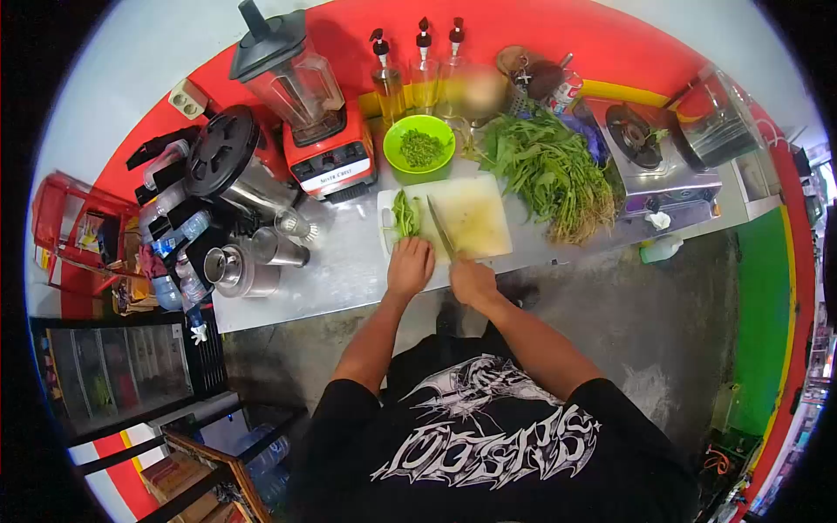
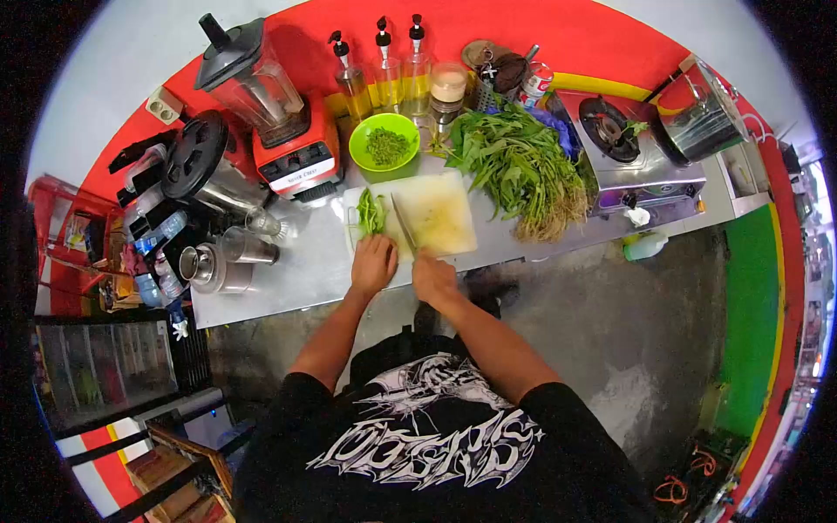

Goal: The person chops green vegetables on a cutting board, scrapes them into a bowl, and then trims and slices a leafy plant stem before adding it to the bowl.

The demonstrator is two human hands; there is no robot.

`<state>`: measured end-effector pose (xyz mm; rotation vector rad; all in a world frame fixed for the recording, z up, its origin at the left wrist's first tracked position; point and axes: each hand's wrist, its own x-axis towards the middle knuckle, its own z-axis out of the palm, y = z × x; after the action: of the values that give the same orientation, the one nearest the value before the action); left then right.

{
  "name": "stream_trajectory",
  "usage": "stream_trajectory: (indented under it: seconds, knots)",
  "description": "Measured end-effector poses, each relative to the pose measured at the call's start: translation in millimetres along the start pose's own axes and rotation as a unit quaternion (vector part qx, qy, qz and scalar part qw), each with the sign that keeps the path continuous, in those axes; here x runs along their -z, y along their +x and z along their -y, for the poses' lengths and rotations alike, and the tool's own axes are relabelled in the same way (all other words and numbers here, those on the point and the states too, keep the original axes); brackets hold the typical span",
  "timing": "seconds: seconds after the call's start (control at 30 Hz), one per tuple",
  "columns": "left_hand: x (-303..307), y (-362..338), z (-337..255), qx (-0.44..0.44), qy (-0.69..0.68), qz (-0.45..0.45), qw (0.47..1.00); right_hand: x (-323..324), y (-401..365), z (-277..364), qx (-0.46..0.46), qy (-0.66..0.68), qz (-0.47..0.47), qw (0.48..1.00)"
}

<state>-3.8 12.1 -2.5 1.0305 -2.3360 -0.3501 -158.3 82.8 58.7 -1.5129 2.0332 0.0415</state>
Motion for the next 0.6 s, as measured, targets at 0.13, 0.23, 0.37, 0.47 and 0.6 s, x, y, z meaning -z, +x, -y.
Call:
stream_trajectory:
  seconds: [0.13, 0.23, 0.37, 0.47, 0.6]
  knots:
    - [-0.6, 4.5, 0.4, -0.024, 0.003, -0.004, 1.000, -0.1, 18.8, -37.9, -0.018, -0.021, -0.037, 0.999]
    - [-10.4, 13.1, -3.0, -0.008, -0.007, -0.008, 1.000, 12.2, 24.5, -56.1, 0.027, -0.050, -0.057, 0.997]
    - [-18.9, 24.7, -14.6, 0.027, -0.009, -0.006, 1.000, 20.9, 21.5, -58.3, -0.002, 0.025, -0.112, 0.993]
    - [-23.7, 25.4, -16.4, 0.040, -0.010, -0.022, 0.999, 29.6, 10.1, -40.2, 0.038, 0.046, -0.099, 0.993]
    - [-22.7, 23.4, -12.7, 0.050, -0.006, -0.013, 0.999, 11.9, 14.7, -31.2, 0.067, 0.053, -0.076, 0.993]
